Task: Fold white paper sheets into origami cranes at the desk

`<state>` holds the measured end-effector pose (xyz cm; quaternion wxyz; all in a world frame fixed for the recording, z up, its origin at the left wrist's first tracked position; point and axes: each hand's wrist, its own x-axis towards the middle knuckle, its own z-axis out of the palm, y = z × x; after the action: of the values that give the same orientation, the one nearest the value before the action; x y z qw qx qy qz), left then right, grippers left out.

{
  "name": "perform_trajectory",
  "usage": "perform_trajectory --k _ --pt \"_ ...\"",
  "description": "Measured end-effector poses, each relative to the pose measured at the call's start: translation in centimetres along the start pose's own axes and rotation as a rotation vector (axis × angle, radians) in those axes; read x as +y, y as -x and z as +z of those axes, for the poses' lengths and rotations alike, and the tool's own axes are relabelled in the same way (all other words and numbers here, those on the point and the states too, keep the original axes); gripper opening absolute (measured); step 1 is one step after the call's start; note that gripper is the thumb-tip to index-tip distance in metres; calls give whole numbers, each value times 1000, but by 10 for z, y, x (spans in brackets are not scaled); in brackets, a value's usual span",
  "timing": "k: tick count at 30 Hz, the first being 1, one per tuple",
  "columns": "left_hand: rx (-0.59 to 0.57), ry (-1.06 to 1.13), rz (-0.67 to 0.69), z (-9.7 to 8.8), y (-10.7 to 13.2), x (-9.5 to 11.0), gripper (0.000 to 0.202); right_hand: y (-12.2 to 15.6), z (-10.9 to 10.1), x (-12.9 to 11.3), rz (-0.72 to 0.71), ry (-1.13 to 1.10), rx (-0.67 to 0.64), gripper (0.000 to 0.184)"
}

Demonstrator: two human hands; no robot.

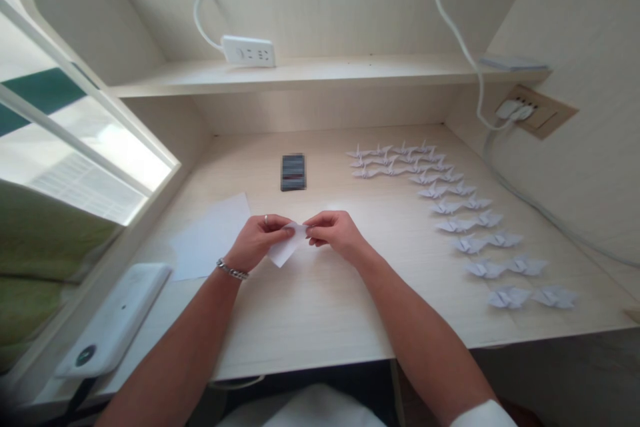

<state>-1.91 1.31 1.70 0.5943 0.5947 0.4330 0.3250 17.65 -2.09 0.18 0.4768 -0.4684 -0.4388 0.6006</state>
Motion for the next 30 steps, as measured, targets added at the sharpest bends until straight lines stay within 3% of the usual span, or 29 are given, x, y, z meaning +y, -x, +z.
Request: perform_trajectory --k 10,19,26,30 --pt "18 -2 73 -1 2 4 11 0 -1 0 -16 -149 -55 17" --pt "-32 -1 60 -2 4 6 15 2 0 0 -30 -114 -76 19" --pt "-13 -81 91 -2 4 7 14 4 -2 -6 16 -140 -100 22" --pt "-62 -99 104 -2 3 4 14 4 -1 -7 57 -111 -88 22"
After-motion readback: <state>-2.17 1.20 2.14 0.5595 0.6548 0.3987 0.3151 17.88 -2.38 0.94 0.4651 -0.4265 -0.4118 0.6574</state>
